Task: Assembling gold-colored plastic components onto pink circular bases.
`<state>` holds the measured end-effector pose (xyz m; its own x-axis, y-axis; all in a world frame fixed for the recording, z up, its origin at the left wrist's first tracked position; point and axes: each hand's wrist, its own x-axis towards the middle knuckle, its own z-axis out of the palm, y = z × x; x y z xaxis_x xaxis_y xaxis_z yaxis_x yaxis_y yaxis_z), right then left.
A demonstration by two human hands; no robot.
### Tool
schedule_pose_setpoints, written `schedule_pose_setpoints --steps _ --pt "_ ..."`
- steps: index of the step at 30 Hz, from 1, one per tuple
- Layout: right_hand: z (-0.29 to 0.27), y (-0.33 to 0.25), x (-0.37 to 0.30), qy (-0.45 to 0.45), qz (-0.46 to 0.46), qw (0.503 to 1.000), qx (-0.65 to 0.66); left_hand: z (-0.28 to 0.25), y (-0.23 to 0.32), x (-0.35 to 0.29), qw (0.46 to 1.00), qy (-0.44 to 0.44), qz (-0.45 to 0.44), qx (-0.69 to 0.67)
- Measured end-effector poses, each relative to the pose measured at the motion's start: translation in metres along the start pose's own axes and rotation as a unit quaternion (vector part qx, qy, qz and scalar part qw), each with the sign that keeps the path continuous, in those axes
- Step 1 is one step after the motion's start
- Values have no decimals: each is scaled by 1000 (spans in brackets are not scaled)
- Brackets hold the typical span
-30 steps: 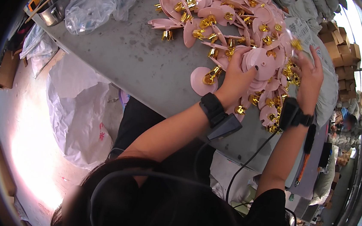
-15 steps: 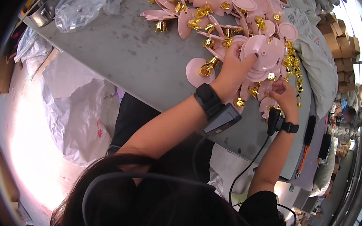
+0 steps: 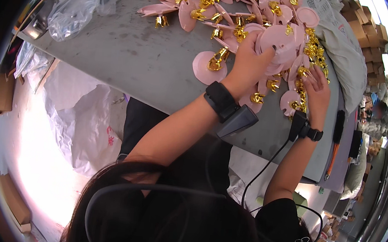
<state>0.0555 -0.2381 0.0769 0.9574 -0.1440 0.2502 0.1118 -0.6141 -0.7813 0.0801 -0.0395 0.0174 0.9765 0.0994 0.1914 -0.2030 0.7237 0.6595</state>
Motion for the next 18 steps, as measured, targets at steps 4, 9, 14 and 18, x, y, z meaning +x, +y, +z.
schedule_pose_setpoints --steps 4,9,14,18 --pt "-33 37 8 2 0 994 -112 2 2 0 1000 24 -9 0" --pt "-52 92 -6 -3 82 975 -207 1 5 -2 998 1 -38 39" --pt "-31 111 -10 37 123 986 -106 0 0 -3 999 7 -39 -18" --pt "-22 122 -3 196 40 953 -229 2 -2 -2 999 -7 -31 4"
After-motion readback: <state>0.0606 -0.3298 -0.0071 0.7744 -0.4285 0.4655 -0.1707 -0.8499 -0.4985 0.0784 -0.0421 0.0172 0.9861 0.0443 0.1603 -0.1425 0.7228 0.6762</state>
